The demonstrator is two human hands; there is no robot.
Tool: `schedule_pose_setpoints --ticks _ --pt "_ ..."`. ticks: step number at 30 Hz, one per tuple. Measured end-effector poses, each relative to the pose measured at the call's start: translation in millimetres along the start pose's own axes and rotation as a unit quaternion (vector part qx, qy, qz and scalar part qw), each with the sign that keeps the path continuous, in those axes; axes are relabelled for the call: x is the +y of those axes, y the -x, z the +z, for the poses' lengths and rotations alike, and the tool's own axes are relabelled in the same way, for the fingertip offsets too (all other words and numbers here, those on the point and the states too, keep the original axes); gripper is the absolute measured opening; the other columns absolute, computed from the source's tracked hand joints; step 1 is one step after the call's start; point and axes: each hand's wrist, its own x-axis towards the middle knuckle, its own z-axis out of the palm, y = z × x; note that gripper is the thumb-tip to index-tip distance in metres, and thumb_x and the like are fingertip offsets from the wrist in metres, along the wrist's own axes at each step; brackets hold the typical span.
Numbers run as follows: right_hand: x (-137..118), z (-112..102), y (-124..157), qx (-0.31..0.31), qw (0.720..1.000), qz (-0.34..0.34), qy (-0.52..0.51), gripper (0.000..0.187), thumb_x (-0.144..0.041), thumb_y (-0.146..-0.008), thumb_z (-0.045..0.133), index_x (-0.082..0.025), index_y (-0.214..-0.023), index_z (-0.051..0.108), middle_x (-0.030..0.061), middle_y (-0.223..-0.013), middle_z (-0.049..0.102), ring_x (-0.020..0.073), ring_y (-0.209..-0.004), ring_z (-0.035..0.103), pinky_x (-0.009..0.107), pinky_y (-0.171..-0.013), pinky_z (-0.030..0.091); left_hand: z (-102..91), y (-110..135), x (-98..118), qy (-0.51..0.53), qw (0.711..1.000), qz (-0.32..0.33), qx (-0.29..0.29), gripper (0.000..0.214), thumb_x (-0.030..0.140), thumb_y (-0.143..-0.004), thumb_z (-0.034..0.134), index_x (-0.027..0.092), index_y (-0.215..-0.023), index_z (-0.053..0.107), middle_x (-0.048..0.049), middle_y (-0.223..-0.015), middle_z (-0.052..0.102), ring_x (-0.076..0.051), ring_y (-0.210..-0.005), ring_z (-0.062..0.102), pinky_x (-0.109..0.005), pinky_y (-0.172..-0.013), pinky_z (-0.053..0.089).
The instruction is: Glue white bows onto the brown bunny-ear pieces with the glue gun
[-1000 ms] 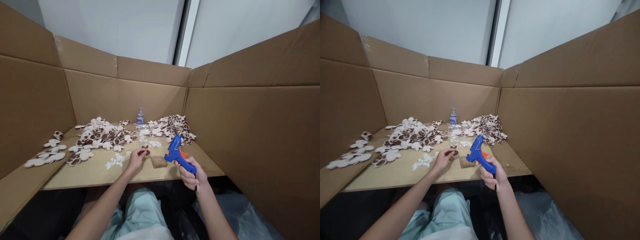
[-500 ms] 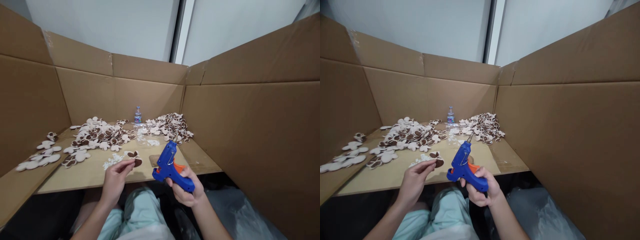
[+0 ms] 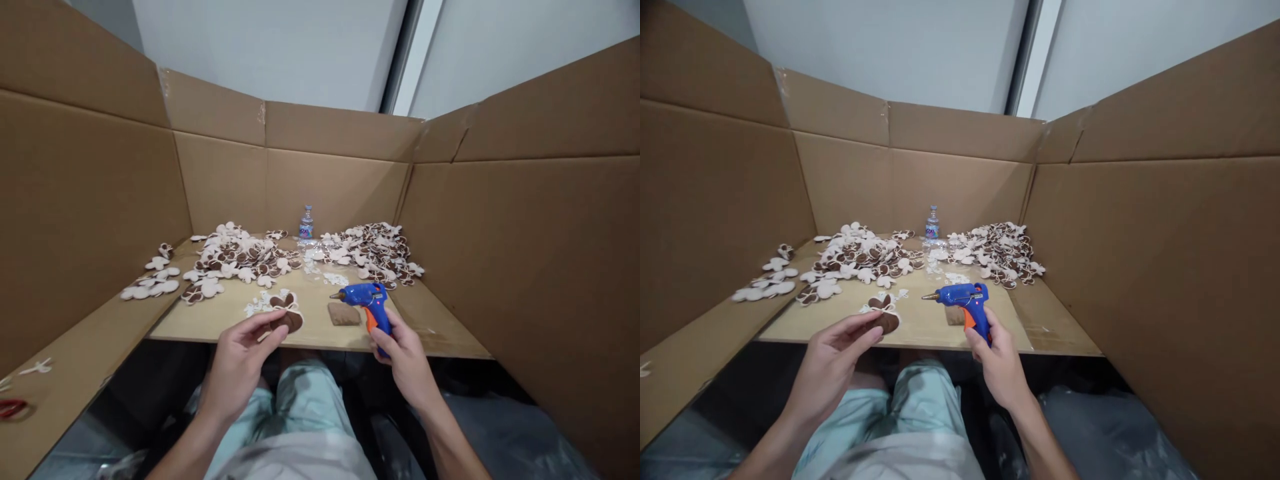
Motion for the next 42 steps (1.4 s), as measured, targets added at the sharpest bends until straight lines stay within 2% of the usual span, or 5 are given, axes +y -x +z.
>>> schedule_pose_setpoints --ticks 5,11,28,37,42 --pt "-9.8 8.9 10.5 0.022 0.979 -0.103 0.173 0.029 -0.042 -0.084 0.061 -0.016 -0.097 0.063 -0.0026 -0.066 0.054 0.0118 -0.056 0.044 0.021 -0.052 0.039 2.6 2.4 1.6 0.014 0.999 0.004 0.029 0.029 0.028 -0.067 0.080 0.020 -0.094 0.078 -0.0075 -0.100 0.077 -0.024 -0.096 0.071 -0.034 -0.090 0.055" --pt "-8.5 18.2 15.5 0.020 0.960 -0.155 0.230 0.026 -0.040 -0.085 0.060 -0.016 -0.092 0.064 -0.0009 -0.067 0.059 0.0127 -0.056 0.049 0.021 -0.055 0.042 4.4 5.6 3.8 0.035 0.999 -0.015 0.029 0.028 0.026 -0.065 0.082 0.022 -0.093 0.078 -0.0053 -0.096 0.078 -0.021 -0.087 0.072 -0.029 -0.081 0.058" --pt "-11.4 16.7 18.3 0.078 0.922 -0.257 0.281 0.013 -0.031 -0.087 0.059 -0.018 -0.090 0.062 0.0014 -0.069 0.062 0.0136 -0.055 0.054 0.023 -0.055 0.046 7.6 9.1 4.0 0.107 0.992 -0.042 0.053 0.027 0.027 -0.061 0.084 0.017 -0.085 0.079 -0.0070 -0.091 0.078 -0.023 -0.087 0.071 -0.032 -0.080 0.059" --pt "-7.9 18.4 19.2 0.147 0.876 -0.337 0.313 0.015 -0.027 -0.087 0.060 -0.016 -0.097 0.060 0.0076 -0.078 0.069 0.0168 -0.061 0.062 0.026 -0.061 0.053 9.6 9.0 5.4 0.130 0.989 -0.049 0.057 0.025 0.025 -0.059 0.085 0.019 -0.082 0.079 -0.0053 -0.088 0.078 -0.020 -0.082 0.072 -0.027 -0.075 0.061" --pt "-3.8 18.0 19.8 0.166 0.856 -0.372 0.318 0.020 -0.022 -0.086 0.060 -0.017 -0.105 0.059 0.0086 -0.082 0.070 0.0188 -0.067 0.066 0.028 -0.063 0.054 11.2 9.6 8.1 0.128 0.989 -0.052 0.060 0.028 0.027 -0.058 0.085 0.016 -0.083 0.078 -0.0070 -0.085 0.078 -0.023 -0.079 0.073 -0.035 -0.077 0.062"
